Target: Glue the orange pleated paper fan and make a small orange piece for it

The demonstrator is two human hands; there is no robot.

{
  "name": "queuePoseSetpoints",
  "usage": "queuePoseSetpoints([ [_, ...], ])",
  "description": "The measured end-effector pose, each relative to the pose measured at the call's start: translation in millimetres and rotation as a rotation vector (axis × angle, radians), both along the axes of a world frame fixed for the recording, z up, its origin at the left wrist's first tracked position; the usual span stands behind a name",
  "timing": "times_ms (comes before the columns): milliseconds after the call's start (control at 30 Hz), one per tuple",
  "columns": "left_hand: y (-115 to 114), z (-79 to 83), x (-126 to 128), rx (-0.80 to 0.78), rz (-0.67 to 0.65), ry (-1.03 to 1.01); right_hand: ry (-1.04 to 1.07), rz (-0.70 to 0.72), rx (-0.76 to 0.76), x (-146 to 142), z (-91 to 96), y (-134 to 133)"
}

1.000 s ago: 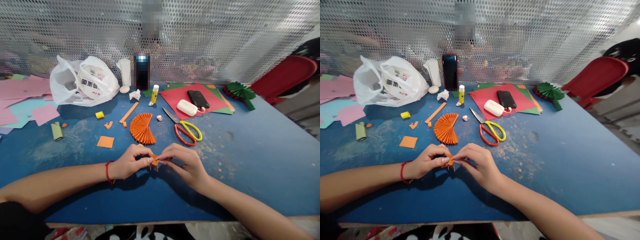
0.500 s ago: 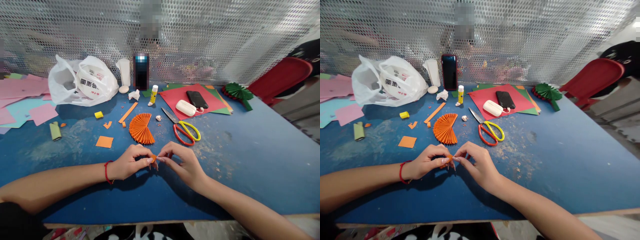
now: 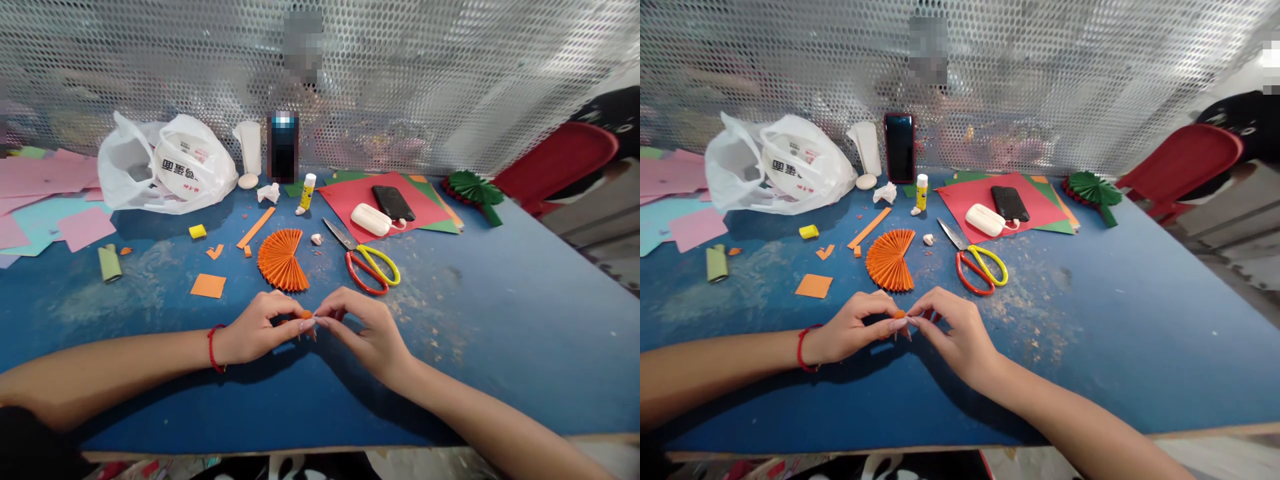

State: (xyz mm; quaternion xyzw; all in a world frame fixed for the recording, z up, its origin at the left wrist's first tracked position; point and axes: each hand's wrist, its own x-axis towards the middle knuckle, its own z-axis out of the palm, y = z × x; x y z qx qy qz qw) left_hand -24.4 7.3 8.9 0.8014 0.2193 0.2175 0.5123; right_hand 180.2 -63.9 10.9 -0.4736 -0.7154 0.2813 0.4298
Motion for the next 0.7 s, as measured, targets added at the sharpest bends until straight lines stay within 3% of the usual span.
queuePoseSetpoints([
  [333, -0.4, -3.6, -0.7, -0.039, -0.006, -0.093, 0.065, 0.009, -0.005, 0.9, 2.4, -0.3],
  [700, 1.5, 0.1, -3.4, -0.074, -0.042, -0.103, -0.025, 0.017, 0.167, 2.7, 1.8, -1.7],
])
